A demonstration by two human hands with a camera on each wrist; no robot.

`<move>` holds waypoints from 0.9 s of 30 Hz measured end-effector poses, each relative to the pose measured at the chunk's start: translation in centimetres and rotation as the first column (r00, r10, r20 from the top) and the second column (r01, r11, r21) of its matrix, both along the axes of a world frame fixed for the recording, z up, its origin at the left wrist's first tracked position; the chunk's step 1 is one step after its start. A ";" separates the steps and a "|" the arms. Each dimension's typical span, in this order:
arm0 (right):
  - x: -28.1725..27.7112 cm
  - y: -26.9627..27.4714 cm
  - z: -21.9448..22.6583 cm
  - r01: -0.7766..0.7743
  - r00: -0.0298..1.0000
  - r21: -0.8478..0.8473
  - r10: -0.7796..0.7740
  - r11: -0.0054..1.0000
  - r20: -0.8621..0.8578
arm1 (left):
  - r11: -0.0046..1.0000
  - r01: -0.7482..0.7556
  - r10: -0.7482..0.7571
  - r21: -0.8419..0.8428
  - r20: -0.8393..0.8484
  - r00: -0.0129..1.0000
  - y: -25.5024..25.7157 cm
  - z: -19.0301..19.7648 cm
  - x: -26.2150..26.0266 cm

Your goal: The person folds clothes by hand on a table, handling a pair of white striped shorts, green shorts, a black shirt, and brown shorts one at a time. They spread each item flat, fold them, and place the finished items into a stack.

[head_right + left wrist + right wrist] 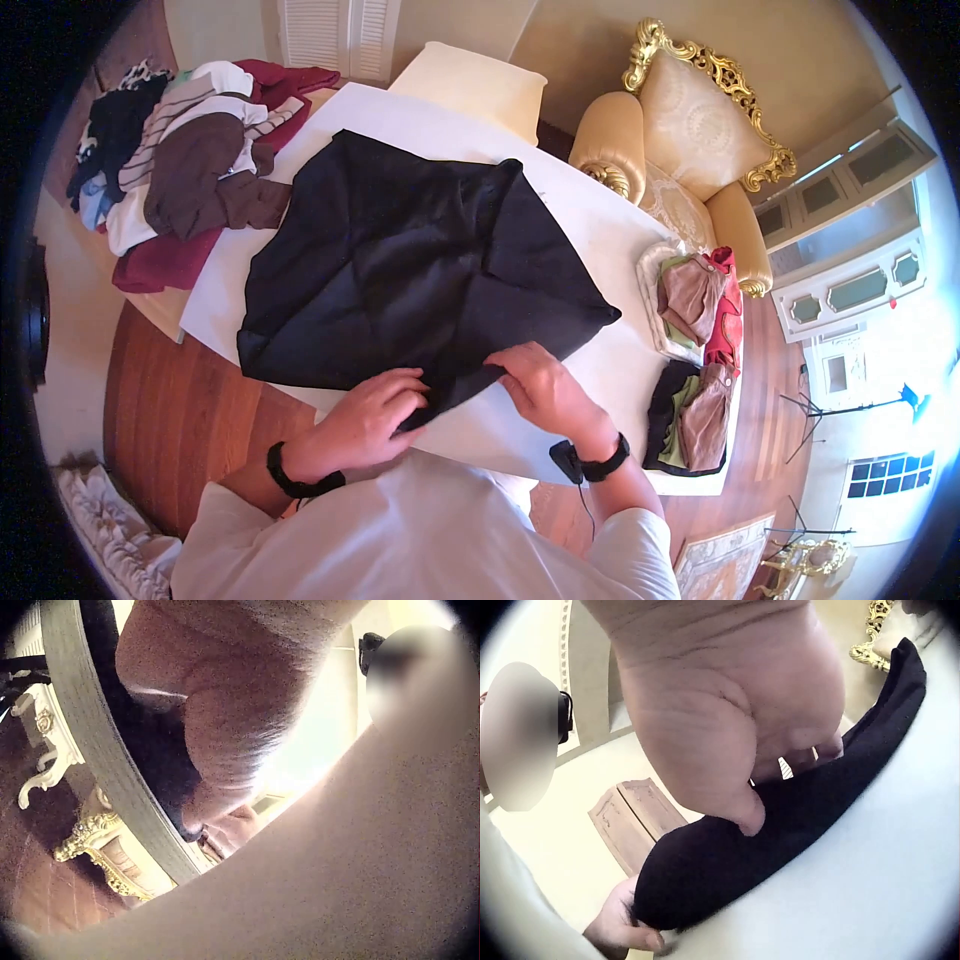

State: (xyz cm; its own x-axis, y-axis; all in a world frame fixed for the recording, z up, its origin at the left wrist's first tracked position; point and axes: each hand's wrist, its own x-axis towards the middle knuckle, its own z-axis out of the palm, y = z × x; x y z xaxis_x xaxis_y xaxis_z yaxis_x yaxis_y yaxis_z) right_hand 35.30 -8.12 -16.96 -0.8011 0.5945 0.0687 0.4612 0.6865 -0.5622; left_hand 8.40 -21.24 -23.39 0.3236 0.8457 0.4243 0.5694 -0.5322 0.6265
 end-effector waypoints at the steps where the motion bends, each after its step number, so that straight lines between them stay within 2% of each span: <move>1: 0.0 0.8 0.1 0.012 1.000 -0.022 -0.012 1.000 0.003 | 0.996 -0.075 0.077 -0.046 0.039 0.996 0.1 0.2 -0.1; 3: -0.6 2.4 0.3 0.041 0.998 -0.083 -0.044 0.996 -0.043 | 0.966 -0.214 0.230 -0.144 0.102 0.968 0.4 0.9 -0.4; 6: -2.4 5.8 1.0 0.078 0.997 -0.117 -0.078 0.990 0.005 | 0.899 -0.351 0.405 -0.263 0.192 0.894 2.4 3.1 -1.0; 9: -4.4 9.4 -0.6 0.071 0.995 -0.148 -0.080 0.986 -0.053 | 0.876 -0.427 0.469 -0.223 0.186 0.863 4.9 2.5 -2.5; 10: -4.9 9.7 -0.6 0.118 0.993 -0.148 -0.119 0.982 -0.001 | 0.867 -0.453 0.490 -0.207 0.195 0.849 5.6 1.9 -3.0; 12: -5.8 10.3 -0.6 0.209 0.975 -0.142 -0.196 0.968 0.103 | 0.831 -0.519 0.542 -0.201 0.081 0.837 6.1 1.2 -3.9; 14: -5.3 10.0 -0.8 0.215 0.974 -0.117 -0.205 0.969 0.095 | 0.798 -0.579 0.584 -0.167 -0.027 0.811 5.9 1.0 -4.2; 17: -4.1 9.3 -0.7 0.202 0.978 -0.071 -0.197 0.977 0.075 | 0.852 -0.509 0.520 0.125 -0.081 0.850 5.0 1.6 -3.1; 20: -4.0 7.4 -0.8 0.205 0.975 0.054 -0.199 0.977 -0.097 | 0.918 -0.336 0.377 0.210 -0.202 0.904 4.9 2.2 -0.7; 21: -3.9 7.0 -1.1 0.153 0.985 0.147 -0.139 0.977 -0.100 | 0.942 -0.295 0.329 0.159 -0.263 0.907 4.9 1.7 -0.3; 23: -3.4 6.6 -1.6 0.056 0.995 0.335 -0.027 0.940 -0.092 | 0.948 -0.310 0.317 0.075 -0.323 0.892 4.7 0.7 0.0; 25: -2.9 6.2 -2.2 0.082 0.995 0.299 -0.063 0.951 -0.073 | 0.954 -0.300 0.279 0.008 -0.388 0.878 4.6 -0.1 -0.2; 27: -2.5 6.3 -2.3 0.087 0.994 0.295 -0.065 0.952 -0.083 | 0.956 -0.290 0.282 0.037 -0.374 0.883 4.6 -0.2 -0.3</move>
